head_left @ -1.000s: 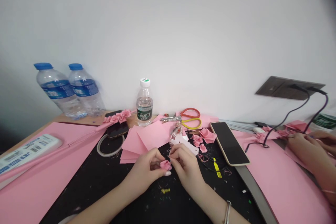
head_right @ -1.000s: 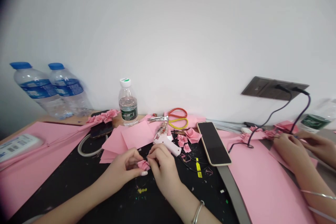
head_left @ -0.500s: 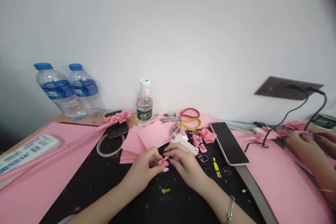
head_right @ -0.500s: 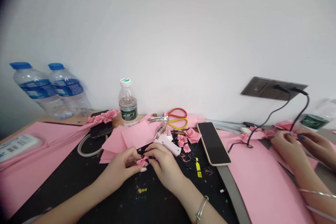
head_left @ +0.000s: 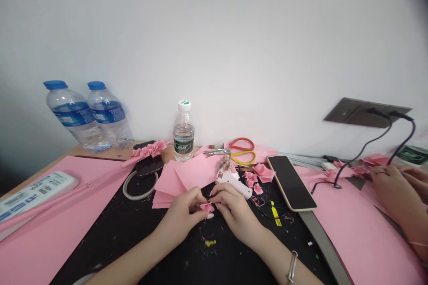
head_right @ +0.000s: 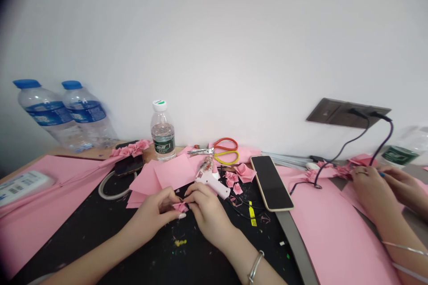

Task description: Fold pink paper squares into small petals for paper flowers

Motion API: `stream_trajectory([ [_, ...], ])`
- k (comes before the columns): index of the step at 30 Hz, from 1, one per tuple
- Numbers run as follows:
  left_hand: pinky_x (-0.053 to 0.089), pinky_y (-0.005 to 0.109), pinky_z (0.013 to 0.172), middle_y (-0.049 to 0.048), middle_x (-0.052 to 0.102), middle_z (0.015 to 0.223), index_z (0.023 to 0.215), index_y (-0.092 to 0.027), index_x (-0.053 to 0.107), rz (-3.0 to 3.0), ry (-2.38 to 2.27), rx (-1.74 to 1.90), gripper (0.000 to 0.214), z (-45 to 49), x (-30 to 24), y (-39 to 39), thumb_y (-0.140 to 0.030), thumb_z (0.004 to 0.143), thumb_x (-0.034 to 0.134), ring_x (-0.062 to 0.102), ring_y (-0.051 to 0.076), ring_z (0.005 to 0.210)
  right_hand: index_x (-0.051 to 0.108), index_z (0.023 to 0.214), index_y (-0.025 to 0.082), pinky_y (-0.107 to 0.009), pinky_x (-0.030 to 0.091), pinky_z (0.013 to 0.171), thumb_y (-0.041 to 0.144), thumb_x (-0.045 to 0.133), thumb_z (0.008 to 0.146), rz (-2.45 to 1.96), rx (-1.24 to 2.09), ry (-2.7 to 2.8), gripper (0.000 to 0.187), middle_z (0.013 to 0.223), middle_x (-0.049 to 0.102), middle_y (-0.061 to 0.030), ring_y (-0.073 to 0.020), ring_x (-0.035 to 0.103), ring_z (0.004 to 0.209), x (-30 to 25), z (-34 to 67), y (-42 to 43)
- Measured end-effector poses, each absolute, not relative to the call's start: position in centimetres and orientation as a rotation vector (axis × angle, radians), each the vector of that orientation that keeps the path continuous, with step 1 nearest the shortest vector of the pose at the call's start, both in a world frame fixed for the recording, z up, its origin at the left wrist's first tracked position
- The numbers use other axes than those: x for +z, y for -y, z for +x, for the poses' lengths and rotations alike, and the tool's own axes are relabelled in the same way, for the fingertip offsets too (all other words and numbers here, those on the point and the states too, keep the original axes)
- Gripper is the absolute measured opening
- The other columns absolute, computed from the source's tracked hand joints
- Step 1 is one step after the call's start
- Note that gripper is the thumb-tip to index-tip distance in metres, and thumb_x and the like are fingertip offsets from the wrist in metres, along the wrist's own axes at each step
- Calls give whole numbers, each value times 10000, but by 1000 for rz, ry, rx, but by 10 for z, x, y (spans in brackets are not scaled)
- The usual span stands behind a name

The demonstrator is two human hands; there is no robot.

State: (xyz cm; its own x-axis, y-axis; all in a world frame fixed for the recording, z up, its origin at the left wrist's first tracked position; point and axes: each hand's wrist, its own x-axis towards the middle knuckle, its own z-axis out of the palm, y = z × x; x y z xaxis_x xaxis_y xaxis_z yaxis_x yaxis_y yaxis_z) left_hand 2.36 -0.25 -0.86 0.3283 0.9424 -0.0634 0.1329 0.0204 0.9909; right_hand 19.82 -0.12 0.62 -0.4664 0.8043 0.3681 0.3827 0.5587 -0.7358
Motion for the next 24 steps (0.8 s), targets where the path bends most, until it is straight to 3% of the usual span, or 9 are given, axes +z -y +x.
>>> stream_trajectory([
  [8, 433, 237, 634, -20, 631, 711, 788, -187, 485, 1233, -996, 905, 255, 25, -5, 0, -194, 646, 696, 591, 152, 701, 563, 790, 183, -282, 438, 758, 13, 434, 808, -1001, 829, 1927, 214, 919, 527, -49, -159, 535, 862, 4, 193, 4],
  [18, 432, 238, 661, -1, 603, 755, 795, -166, 540, 1312, -1011, 939, 180, 23, -4, -1, -266, 703, 658, 578, 154, 750, 602, 945, 204, -291, 432, 798, 68, 446, 840, -1027, 820, 1811, 233, 1007, 563, -55, -176, 526, 978, 6, 196, 1],
  [24, 444, 238, 660, 0, 590, 749, 782, -158, 558, 1410, -1024, 857, 147, 26, -2, 2, -216, 687, 653, 565, 156, 749, 629, 844, 197, -220, 421, 551, 32, 556, 744, -1070, 849, 1785, 206, 982, 556, -46, -141, 549, 755, 5, 194, 3],
])
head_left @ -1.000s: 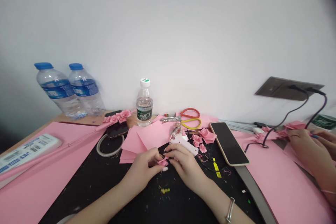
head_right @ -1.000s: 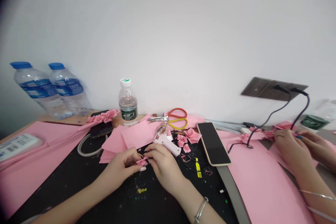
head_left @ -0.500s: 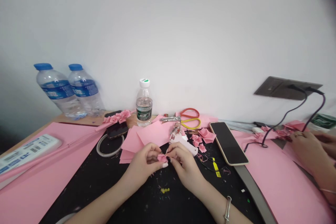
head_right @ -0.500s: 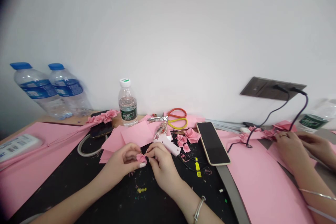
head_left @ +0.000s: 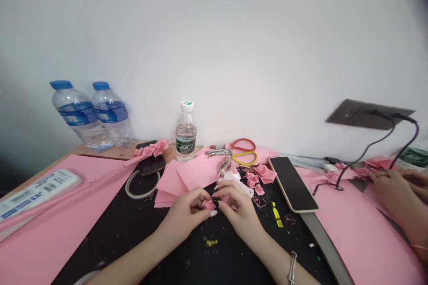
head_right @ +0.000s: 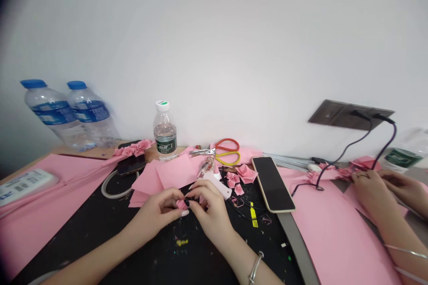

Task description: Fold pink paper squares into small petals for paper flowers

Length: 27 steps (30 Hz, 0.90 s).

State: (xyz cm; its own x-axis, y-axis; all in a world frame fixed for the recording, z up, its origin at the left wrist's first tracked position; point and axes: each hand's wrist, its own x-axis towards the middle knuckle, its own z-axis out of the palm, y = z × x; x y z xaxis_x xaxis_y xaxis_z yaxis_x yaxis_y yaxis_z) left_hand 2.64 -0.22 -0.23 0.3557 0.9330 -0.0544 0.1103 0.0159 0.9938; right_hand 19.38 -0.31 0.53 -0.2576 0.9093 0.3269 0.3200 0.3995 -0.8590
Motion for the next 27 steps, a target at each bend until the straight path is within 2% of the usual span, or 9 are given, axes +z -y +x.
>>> stream_trajectory([
  [6, 443, 221, 598, -6, 583, 751, 812, -157, 564, 1469, -1022, 822, 183, 27, -3, 5, -195, 664, 665, 553, 142, 703, 627, 703, 174, -217, 378, 483, 97, 635, 711, -1087, 900, 1780, 78, 978, 554, -45, -81, 459, 549, 4, 191, 4],
  [13, 411, 210, 575, -32, 556, 681, 721, -149, 544, 1472, -1062, 822, 153, 26, -1, 4, -188, 651, 675, 526, 114, 628, 572, 663, 169, -215, 375, 516, 35, 587, 700, -1147, 971, 1706, 139, 1008, 547, -44, -117, 535, 684, 4, 189, 5],
  [20, 394, 209, 570, -42, 550, 654, 672, -152, 526, 1477, -1065, 808, 148, 28, 1, 6, -173, 645, 671, 508, 108, 608, 531, 614, 169, -232, 393, 601, 47, 555, 725, -1090, 1053, 1666, 167, 886, 507, -33, -145, 521, 776, 5, 190, 4],
  [27, 392, 212, 584, -32, 558, 667, 670, -151, 547, 1565, -1066, 803, 123, 26, -1, 6, -180, 658, 665, 512, 116, 626, 537, 625, 169, -257, 412, 698, 116, 600, 733, -1025, 1177, 1610, 136, 853, 491, -27, -161, 514, 820, -2, 191, -2],
])
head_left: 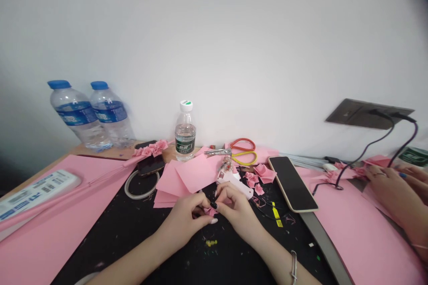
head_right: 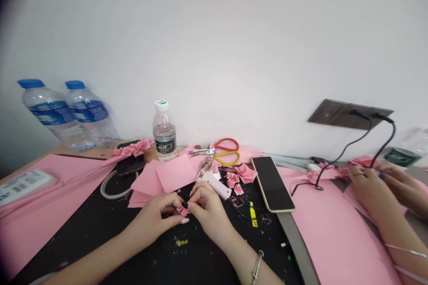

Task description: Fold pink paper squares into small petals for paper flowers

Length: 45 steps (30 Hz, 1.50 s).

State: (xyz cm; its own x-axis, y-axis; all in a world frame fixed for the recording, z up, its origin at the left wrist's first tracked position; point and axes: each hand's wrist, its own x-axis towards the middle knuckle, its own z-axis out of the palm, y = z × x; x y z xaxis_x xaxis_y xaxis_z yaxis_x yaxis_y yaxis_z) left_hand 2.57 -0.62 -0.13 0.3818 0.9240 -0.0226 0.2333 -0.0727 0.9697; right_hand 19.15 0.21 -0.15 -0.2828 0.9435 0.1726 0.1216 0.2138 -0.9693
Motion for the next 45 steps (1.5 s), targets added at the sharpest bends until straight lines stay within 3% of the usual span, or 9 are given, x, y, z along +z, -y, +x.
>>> stream_trajectory([
  [14, 350, 206, 578, -23, 574, 666, 628, -172, 568, 1898, -1046, 754, 108, 24, 1, 6, -196, 698, 648, 509, 127, 636, 507, 597, 169, -248, 398, 648, 260, 652, 737, -1018, 1296, 1632, 221, 761, 480, 0, -136, 485, 723, -1, 193, -4],
  [20, 365, 221, 598, -15, 586, 666, 617, -174, 579, 1899, -1016, 762, 109, 24, 2, 7, -196, 695, 652, 518, 133, 636, 455, 591, 181, -204, 388, 488, 370, 638, 723, -1025, 1447, 1574, 295, 751, 507, 1, -102, 461, 584, 2, 192, -3],
  [25, 428, 235, 621, 7, 619, 737, 725, -158, 582, 1515, -1037, 797, 108, 26, -2, 6, -228, 688, 656, 565, 155, 701, 546, 776, 189, -238, 431, 557, 171, 517, 794, -1115, 906, 1697, 39, 771, 544, -15, -132, 508, 639, 0, 194, 0],
  [30, 454, 269, 684, 17, 626, 749, 750, -150, 545, 1357, -1039, 881, 173, 25, -4, 2, -235, 670, 674, 584, 164, 736, 617, 918, 223, -310, 493, 744, 111, 510, 823, -1039, 529, 1921, 182, 926, 657, -52, -183, 608, 830, 3, 200, 2],
  [32, 457, 272, 684, 14, 626, 738, 752, -153, 538, 1353, -1064, 896, 188, 24, -4, 1, -237, 662, 680, 588, 166, 729, 635, 951, 235, -352, 473, 858, 115, 530, 828, -994, 464, 1995, 201, 985, 675, -57, -201, 614, 925, 2, 200, 2],
  [35, 461, 265, 668, 6, 628, 727, 734, -166, 515, 1365, -1103, 904, 199, 24, -4, 1, -242, 659, 683, 592, 165, 720, 635, 1010, 232, -400, 453, 905, 128, 522, 844, -982, 374, 2085, 227, 1051, 669, -71, -209, 621, 958, -1, 201, 2],
  [45, 470, 268, 690, -5, 635, 733, 717, -182, 557, 1635, -1144, 849, 94, 22, -5, 3, -214, 692, 641, 598, 164, 717, 641, 944, 196, -324, 496, 801, 147, 464, 878, -976, 477, 2271, 195, 997, 678, -70, -179, 626, 908, 3, 204, 0],
])
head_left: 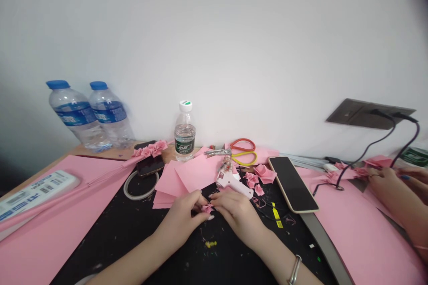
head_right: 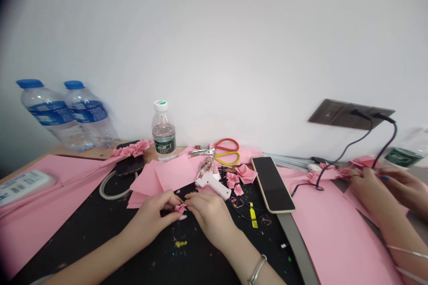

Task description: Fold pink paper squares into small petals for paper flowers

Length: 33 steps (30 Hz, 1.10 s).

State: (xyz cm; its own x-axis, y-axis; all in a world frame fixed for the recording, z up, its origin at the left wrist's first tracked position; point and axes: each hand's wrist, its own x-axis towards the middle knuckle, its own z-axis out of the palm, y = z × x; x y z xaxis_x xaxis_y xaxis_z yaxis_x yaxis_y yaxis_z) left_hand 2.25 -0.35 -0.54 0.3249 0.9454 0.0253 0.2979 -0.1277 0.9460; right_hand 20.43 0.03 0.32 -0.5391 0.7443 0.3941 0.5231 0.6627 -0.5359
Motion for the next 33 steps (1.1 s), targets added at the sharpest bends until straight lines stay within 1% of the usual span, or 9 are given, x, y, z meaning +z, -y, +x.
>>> stream_trajectory([
  [4, 462, 264, 672, -3, 640, 733, 714, -186, 561, 1685, -1147, 814, 70, 22, -4, 4, -195, 697, 628, 600, 168, 717, 620, 951, 194, -315, 489, 767, 130, 426, 888, -996, 523, 2337, 214, 991, 669, -61, -186, 615, 886, 5, 204, 2],
  [10, 445, 243, 626, -17, 620, 682, 677, -182, 536, 1662, -1158, 812, 108, 23, -3, 5, -209, 687, 640, 578, 154, 664, 610, 944, 199, -289, 495, 691, 110, 413, 884, -1053, 533, 2309, 224, 858, 681, -63, -181, 631, 778, 0, 203, 4],
  [12, 454, 244, 631, -14, 625, 692, 681, -182, 533, 1618, -1151, 831, 117, 23, -2, 4, -227, 689, 641, 585, 155, 670, 614, 940, 204, -295, 502, 709, 116, 428, 880, -1042, 525, 2271, 214, 886, 685, -62, -182, 638, 797, -1, 202, 3],
  [16, 470, 249, 650, -2, 635, 728, 709, -178, 540, 1538, -1147, 883, 110, 24, -1, 3, -236, 697, 632, 598, 161, 701, 622, 951, 202, -345, 494, 819, 156, 492, 858, -1040, 437, 2174, 167, 1005, 677, -72, -199, 630, 921, -3, 202, 0],
  [20, 464, 239, 614, -2, 631, 711, 695, -173, 539, 1538, -1170, 892, 121, 24, -1, 3, -245, 694, 636, 592, 156, 673, 628, 981, 192, -360, 481, 868, 147, 471, 868, -1012, 347, 2208, 199, 1041, 672, -89, -196, 626, 959, -5, 203, 0],
  [25, 463, 243, 626, 0, 629, 710, 696, -168, 543, 1549, -1151, 895, 126, 24, -2, 4, -262, 714, 625, 592, 154, 677, 618, 1017, 169, -352, 495, 841, 146, 430, 888, -1026, 336, 2292, 230, 1066, 662, -113, -203, 618, 987, -4, 204, 0],
  [33, 460, 241, 634, 2, 634, 711, 695, -164, 565, 1573, -1137, 868, 104, 24, -1, 3, -251, 723, 613, 592, 156, 684, 619, 968, 170, -334, 502, 795, 111, 405, 882, -1059, 404, 2375, 239, 1065, 658, -103, -204, 626, 924, 1, 203, 1],
])
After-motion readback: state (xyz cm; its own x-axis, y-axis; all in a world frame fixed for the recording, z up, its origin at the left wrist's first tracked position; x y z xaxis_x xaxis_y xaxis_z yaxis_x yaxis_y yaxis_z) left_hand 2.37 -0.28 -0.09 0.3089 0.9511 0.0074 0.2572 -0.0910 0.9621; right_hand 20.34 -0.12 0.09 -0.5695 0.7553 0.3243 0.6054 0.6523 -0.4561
